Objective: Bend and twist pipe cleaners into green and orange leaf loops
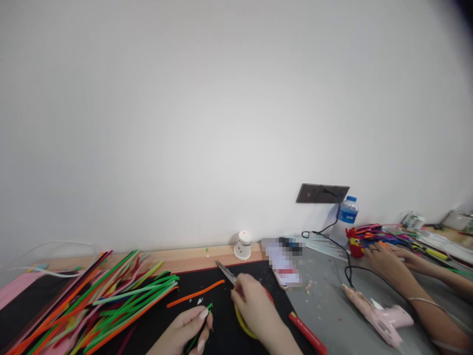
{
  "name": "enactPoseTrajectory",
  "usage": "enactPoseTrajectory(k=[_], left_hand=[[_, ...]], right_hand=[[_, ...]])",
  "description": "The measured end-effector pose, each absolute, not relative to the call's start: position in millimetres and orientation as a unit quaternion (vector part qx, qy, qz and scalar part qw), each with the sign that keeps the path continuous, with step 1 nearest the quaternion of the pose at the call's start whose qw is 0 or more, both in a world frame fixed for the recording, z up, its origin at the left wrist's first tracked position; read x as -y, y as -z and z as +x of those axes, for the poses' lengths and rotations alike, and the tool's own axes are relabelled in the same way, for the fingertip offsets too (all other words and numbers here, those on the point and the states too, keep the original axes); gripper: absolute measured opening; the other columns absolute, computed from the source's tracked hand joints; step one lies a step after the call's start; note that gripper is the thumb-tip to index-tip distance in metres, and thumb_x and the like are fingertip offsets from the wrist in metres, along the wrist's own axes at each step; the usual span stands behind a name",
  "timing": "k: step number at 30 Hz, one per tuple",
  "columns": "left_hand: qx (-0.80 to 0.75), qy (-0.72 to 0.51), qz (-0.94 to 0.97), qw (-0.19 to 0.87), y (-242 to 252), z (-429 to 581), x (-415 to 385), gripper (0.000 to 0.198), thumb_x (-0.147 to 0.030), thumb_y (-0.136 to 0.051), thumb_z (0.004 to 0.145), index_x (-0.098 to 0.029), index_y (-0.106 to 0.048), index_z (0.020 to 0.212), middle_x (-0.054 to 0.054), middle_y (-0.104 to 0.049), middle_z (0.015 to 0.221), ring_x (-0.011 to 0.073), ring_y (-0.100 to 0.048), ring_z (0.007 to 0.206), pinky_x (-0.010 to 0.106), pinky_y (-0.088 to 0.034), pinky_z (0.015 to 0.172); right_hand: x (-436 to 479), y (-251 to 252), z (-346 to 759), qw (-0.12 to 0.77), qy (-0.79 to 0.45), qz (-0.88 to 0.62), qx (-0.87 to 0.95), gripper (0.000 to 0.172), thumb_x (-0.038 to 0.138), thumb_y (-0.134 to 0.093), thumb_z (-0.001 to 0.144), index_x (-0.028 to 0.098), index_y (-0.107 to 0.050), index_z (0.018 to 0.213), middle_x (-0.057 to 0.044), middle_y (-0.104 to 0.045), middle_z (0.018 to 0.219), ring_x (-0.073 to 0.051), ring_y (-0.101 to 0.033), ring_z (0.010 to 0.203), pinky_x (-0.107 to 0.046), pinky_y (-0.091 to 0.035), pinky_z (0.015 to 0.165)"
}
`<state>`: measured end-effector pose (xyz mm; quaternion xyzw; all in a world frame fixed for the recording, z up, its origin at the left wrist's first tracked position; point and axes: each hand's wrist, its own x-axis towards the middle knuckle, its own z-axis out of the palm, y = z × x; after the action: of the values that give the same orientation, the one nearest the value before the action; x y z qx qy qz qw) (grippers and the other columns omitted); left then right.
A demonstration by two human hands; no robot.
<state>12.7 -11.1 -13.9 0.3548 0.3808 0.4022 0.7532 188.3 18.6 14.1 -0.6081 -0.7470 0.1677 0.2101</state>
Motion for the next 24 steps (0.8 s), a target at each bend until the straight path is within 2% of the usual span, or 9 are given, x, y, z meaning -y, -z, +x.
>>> enactPoseTrajectory(k=[1,4,6,8,12,15,20,24], left_hand=[[-0.386,-0.410,0.357,0.745,15.4,13.4,9.5,0.038,-0.052,-0.063,0.065,-0.015,-0.056,0.068,-0.009,-0.040,0.042,0.0001,-0.019,0.034,0.013,-0.015,0.034],[-0.371,-0.423,0.356,0.746,23.1,13.3,3.4,0.040,-0.055,-0.063,0.063,-0.017,-0.055,0.072,-0.011,-0.039,0.044,-0.0007,-0.011,0.033,0.013,-0.011,0.031],[-0.363,-0.428,0.345,0.753,28.9,12.2,-0.2,0.039,-0.055,-0.061,0.064,-0.018,-0.053,0.074,-0.011,-0.039,0.044,-0.0003,-0.010,0.032,0.014,-0.009,0.030],[-0.366,-0.434,0.329,0.755,32.6,10.9,-2.4,0.038,-0.056,-0.058,0.067,-0.020,-0.050,0.077,-0.011,-0.040,0.043,0.0004,-0.012,0.032,0.014,-0.009,0.030],[-0.381,-0.443,0.305,0.752,30.9,8.5,-2.9,0.039,-0.057,-0.050,0.072,-0.020,-0.048,0.081,-0.010,-0.042,0.045,0.0013,-0.017,0.031,0.014,-0.011,0.030],[-0.397,-0.460,0.311,0.731,27.1,7.8,-2.1,0.038,-0.057,-0.053,0.070,-0.020,-0.046,0.081,-0.009,-0.045,0.050,0.0008,-0.019,0.032,0.013,-0.011,0.031],[-0.397,-0.476,0.348,0.703,29.7,8.2,-3.6,0.040,-0.059,-0.055,0.067,-0.021,-0.046,0.076,-0.010,-0.045,0.050,-0.0005,-0.019,0.030,0.012,-0.015,0.029],[-0.394,-0.492,0.356,0.690,32.2,6.5,-6.3,0.039,-0.057,-0.057,0.066,-0.021,-0.045,0.073,-0.009,-0.047,0.056,-0.0001,-0.023,0.031,0.012,-0.021,0.029]], right_hand=[[-21.0,-13.5,194.3,0.177,-0.122,-0.656,0.723,0.008,0.016,-0.050,0.071,0.016,-0.052,0.079,-0.007,-0.057,0.086,-0.019,-0.054,0.078,-0.026,-0.038,0.067],[-24.0,-10.4,206.2,0.078,-0.077,-0.724,0.681,0.031,0.010,-0.057,0.059,0.012,-0.053,0.090,-0.014,-0.056,0.098,-0.027,-0.055,0.088,-0.031,-0.040,0.069],[-24.0,-6.4,208.5,0.046,-0.097,-0.727,0.679,0.041,0.007,-0.055,0.056,0.009,-0.051,0.097,-0.016,-0.057,0.097,-0.027,-0.057,0.088,-0.030,-0.041,0.069],[-23.7,-2.3,208.2,0.039,-0.113,-0.724,0.680,0.044,0.005,-0.054,0.055,0.008,-0.051,0.099,-0.016,-0.060,0.091,-0.027,-0.059,0.085,-0.029,-0.041,0.067],[-23.9,-2.4,208.4,0.064,-0.108,-0.729,0.673,0.019,0.007,-0.051,0.057,0.013,-0.055,0.075,-0.012,-0.062,0.076,-0.025,-0.060,0.071,-0.027,-0.038,0.056],[-24.6,-11.3,208.3,0.137,-0.143,-0.698,0.688,0.004,0.014,-0.048,0.065,0.015,-0.051,0.062,-0.005,-0.057,0.063,-0.017,-0.054,0.058,-0.023,-0.031,0.048],[-21.7,-25.8,199.6,0.226,-0.248,-0.608,0.720,0.026,0.036,-0.049,0.072,0.017,-0.043,0.057,0.004,-0.041,0.052,-0.008,-0.035,0.050,-0.020,-0.024,0.045],[-13.7,-27.2,195.9,0.229,-0.262,-0.578,0.738,0.020,0.036,-0.052,0.071,0.017,-0.046,0.069,0.003,-0.048,0.062,-0.009,-0.038,0.055,-0.019,-0.029,0.050]])
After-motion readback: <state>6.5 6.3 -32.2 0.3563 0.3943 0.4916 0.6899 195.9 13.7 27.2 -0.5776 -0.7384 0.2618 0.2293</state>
